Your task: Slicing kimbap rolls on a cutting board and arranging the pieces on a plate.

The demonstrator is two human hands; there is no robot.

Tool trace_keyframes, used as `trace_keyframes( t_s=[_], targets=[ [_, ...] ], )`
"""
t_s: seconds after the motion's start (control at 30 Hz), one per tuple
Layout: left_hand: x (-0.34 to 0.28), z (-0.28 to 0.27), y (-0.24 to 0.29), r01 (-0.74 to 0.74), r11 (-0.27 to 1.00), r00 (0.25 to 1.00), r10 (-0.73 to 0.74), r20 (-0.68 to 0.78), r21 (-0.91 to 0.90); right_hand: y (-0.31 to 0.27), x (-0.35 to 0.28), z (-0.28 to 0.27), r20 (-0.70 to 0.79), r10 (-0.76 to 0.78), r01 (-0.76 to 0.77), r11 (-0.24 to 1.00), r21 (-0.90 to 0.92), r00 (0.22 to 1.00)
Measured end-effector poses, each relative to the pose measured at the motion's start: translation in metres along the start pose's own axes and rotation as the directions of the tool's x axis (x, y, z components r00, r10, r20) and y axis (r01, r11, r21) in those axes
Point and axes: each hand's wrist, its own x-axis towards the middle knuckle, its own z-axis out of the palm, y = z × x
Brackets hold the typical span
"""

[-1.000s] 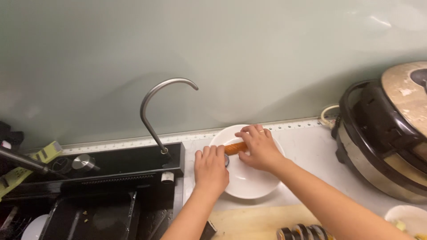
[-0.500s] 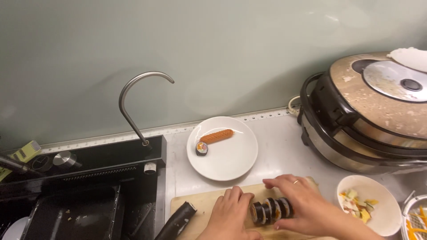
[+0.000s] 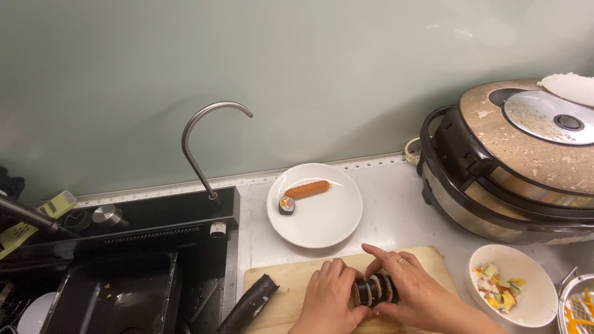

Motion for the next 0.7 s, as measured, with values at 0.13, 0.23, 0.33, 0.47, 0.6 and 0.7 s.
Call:
trace_keyframes(
  t_s=[0.13, 0.23, 0.33, 0.47, 0.6, 0.7],
  targets=[
    [-0.001, 0.001, 0.000, -0.042, 0.999, 0.999, 0.042, -0.021, -0.004, -0.001, 0.001, 0.000, 0.000, 0.017, -0.017, 0.999, 0.031, 1.000],
    [-0.001, -0.005, 0.007, -0.040, 0.999, 0.999, 0.040, -0.016, -0.013, -0.002, 0.000, -0.002, 0.013, 0.020, -0.021, 0.999, 0.037, 1.000],
    [0.000, -0.005, 0.005, -0.035, 0.999, 0.999, 0.035, -0.008, -0.022, -0.004, 0.001, -0.003, 0.008, -0.021, 0.021, 0.999, 0.040, 1.000],
    [-0.002, -0.001, -0.003, -0.047, 0.997, 0.999, 0.045, -0.023, -0.061, -0.023, 0.007, -0.007, 0.054, 0.022, -0.024, 0.999, 0.048, 0.998],
    [-0.004, -0.001, -0.006, -0.046, 0.995, 0.998, 0.042, -0.043, -0.091, -0.017, 0.006, -0.002, 0.078, 0.036, -0.039, 0.999, 0.036, 0.996],
    [-0.003, -0.004, -0.006, -0.054, 0.994, 0.997, 0.048, -0.055, -0.099, -0.009, 0.008, 0.001, 0.058, -0.024, 0.022, 1.000, 0.021, 0.998]
  ],
)
